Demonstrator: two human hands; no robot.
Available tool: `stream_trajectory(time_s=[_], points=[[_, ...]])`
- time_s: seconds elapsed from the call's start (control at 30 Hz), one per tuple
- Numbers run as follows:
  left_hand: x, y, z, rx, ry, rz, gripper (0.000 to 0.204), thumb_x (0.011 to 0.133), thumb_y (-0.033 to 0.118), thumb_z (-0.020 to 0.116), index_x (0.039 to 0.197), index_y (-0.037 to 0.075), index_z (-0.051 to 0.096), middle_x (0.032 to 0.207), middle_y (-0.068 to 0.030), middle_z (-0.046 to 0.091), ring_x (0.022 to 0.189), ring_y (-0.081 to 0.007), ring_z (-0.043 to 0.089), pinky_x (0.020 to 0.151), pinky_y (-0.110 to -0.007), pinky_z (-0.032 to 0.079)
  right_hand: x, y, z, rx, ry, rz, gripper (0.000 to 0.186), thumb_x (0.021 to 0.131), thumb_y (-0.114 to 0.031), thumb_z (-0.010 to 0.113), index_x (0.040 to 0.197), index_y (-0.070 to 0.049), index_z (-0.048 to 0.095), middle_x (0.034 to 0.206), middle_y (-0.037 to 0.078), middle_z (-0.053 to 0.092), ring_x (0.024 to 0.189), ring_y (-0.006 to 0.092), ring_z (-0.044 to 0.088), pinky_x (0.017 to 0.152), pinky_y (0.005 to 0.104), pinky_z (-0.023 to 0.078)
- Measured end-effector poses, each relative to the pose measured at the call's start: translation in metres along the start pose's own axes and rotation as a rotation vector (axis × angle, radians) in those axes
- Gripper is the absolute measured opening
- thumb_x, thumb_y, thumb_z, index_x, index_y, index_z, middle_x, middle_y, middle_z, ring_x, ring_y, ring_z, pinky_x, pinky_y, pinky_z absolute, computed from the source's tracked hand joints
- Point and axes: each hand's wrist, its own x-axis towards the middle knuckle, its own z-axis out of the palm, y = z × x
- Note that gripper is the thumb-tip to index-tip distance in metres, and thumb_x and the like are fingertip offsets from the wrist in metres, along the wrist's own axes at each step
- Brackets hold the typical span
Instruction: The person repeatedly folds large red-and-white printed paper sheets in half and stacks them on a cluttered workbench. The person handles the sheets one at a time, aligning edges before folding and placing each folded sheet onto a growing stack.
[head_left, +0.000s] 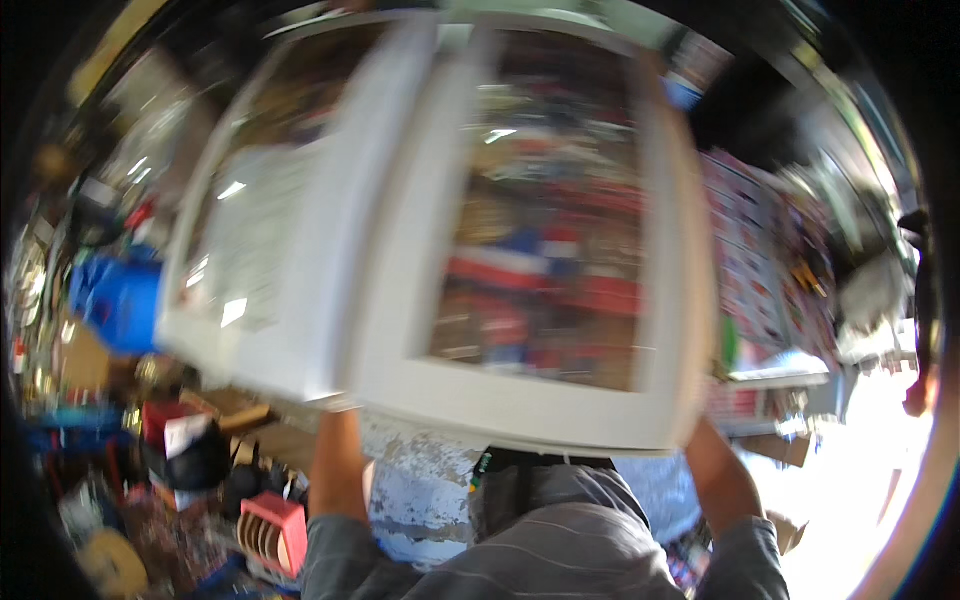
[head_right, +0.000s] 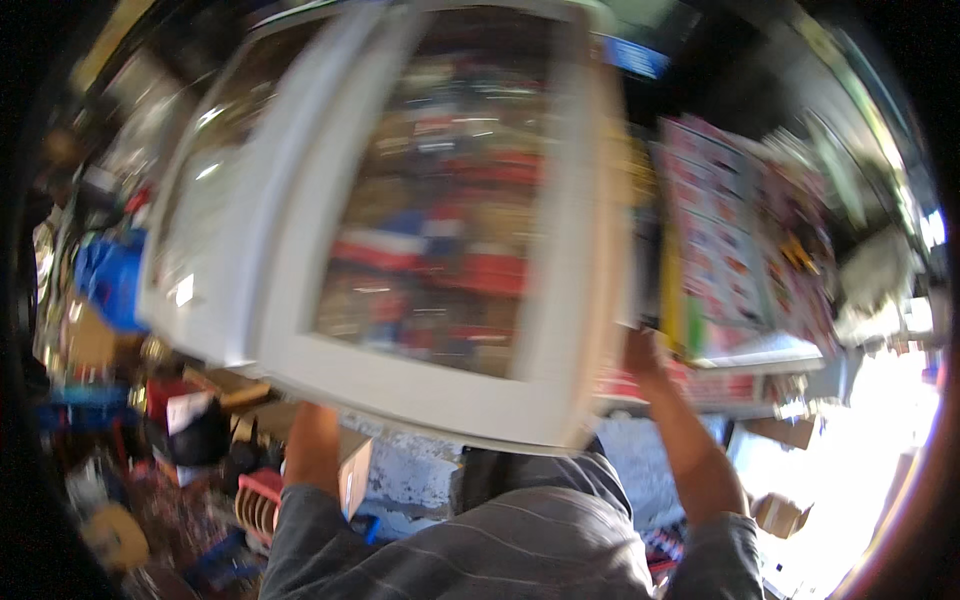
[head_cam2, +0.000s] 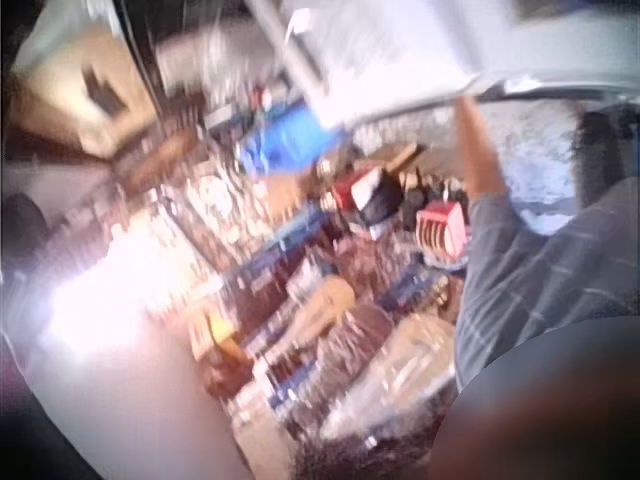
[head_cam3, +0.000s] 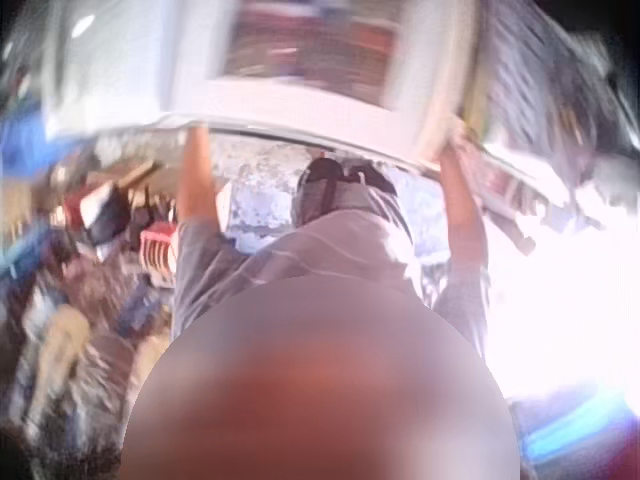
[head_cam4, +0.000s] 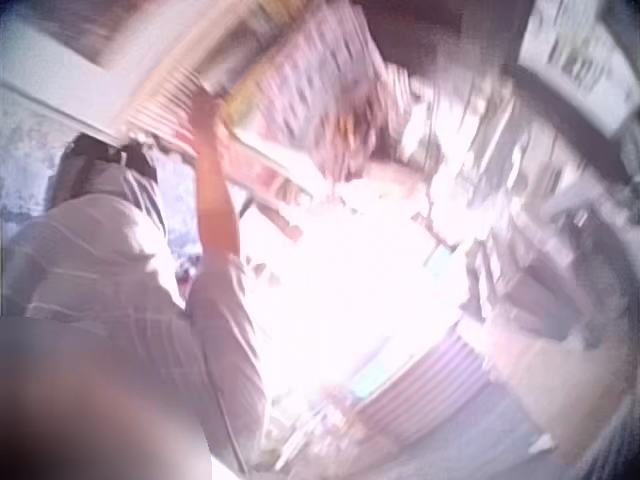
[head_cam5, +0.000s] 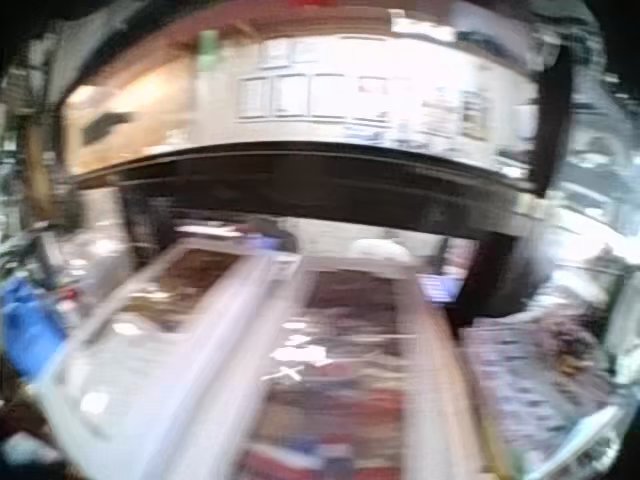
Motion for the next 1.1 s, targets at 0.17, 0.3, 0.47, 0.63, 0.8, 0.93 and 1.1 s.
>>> stream_trajectory(time_s=[0.17,0.3,0.47,0.63,0.8,0.93,1.1], points=[[-0.02,0.005,0.01,0.022,-0.041,0.097,0.061,0.104,0.043,0.061,0.153,0.008,0.059,0.159,-0.021,0.055,0.148,-0.0454,0.047,0.125,-0.062,0.033,-0.098,-0.061,-0.027,0.211,-0.203,-0.065,0.058,0.092,-0.021,0.069,0.147,-0.006,0.065,0.158,0.025,0.054,0.155,0.0405,0.043,0.131,0.0683,0.021],[-0.022,0.029,0.028,0.022,-0.093,0.188,0.055,0.107,0.041,0.058,0.15,0.007,0.062,0.156,-0.0208,0.06,0.145,-0.0449,0.052,0.124,-0.061,0.036,-0.155,0.008,-0.022,0.406,-0.149,0.171,0.059,0.095,-0.022,0.07,0.15,-0.004,0.06,0.158,0.025,0.052,0.152,0.0412,0.045,0.128,0.0637,0.029],[-0.032,0.104,-0.005,-0.09,-0.001,0.07,0.046,0.11,0.036,0.061,0.143,0.005,0.069,0.142,-0.0206,0.07,0.133,-0.0419,0.063,0.115,-0.052,0.046,-0.186,0.141,0.017,0.471,0.284,0.542,0.047,0.09,-0.007,0.073,0.133,0.004,0.061,0.121,0.027,0.063,0.114,0.0509,0.063,0.099,0.0546,0.055],[-0.093,0.281,-0.024,0.067,0.313,0.118,0.065,0.113,0.041,0.06,0.162,0.002,0.046,0.165,-0.0359,0.043,0.154,-0.0502,0.042,0.126,-0.057,0.037,-0.216,0.329,0.03,0.217,0.436,1.037,0.044,0.089,-0.009,0.074,0.133,-0.007,0.067,0.124,0.026,0.067,0.115,0.0492,0.066,0.101,0.0555,0.055],[-0.201,0.488,-0.013,-0.206,-0.087,0.405,0.073,0.11,0.041,0.064,0.17,0.009,0.036,0.174,-0.0355,0.025,0.16,-0.0565,0.027,0.129,-0.067,0.028,-0.211,0.43,0.028,0.205,0.352,1.158,0.052,0.088,-0.019,0.081,0.138,-0.01,0.067,0.134,0.02,0.064,0.126,0.0451,0.061,0.105,0.0582,0.051],[-0.242,0.587,-0.024,-0.211,-0.189,0.573,0.077,0.106,0.033,0.07,0.17,0.009,0.034,0.174,-0.0339,0.026,0.16,-0.0543,0.027,0.128,-0.066,0.029,-0.197,0.433,0.026,0.173,0.338,1.096,0.047,0.088,-0.019,0.082,0.131,-0.01,0.067,0.133,0.014,0.066,0.128,0.0387,0.061,0.104,0.059,0.049],[-0.248,0.622,-0.033,-0.187,-0.276,0.602,0.079,0.103,0.029,0.073,0.169,0.008,0.036,0.172,-0.0325,0.031,0.161,-0.0503,0.03,0.129,-0.065,0.029,-0.189,0.438,0.027,0.561,0.573,1.071,0.034,0.086,-0.01,0.082,0.114,-0.007,0.064,0.099,0.016,0.072,0.098,0.0407,0.071,0.088,0.0544,0.055]])
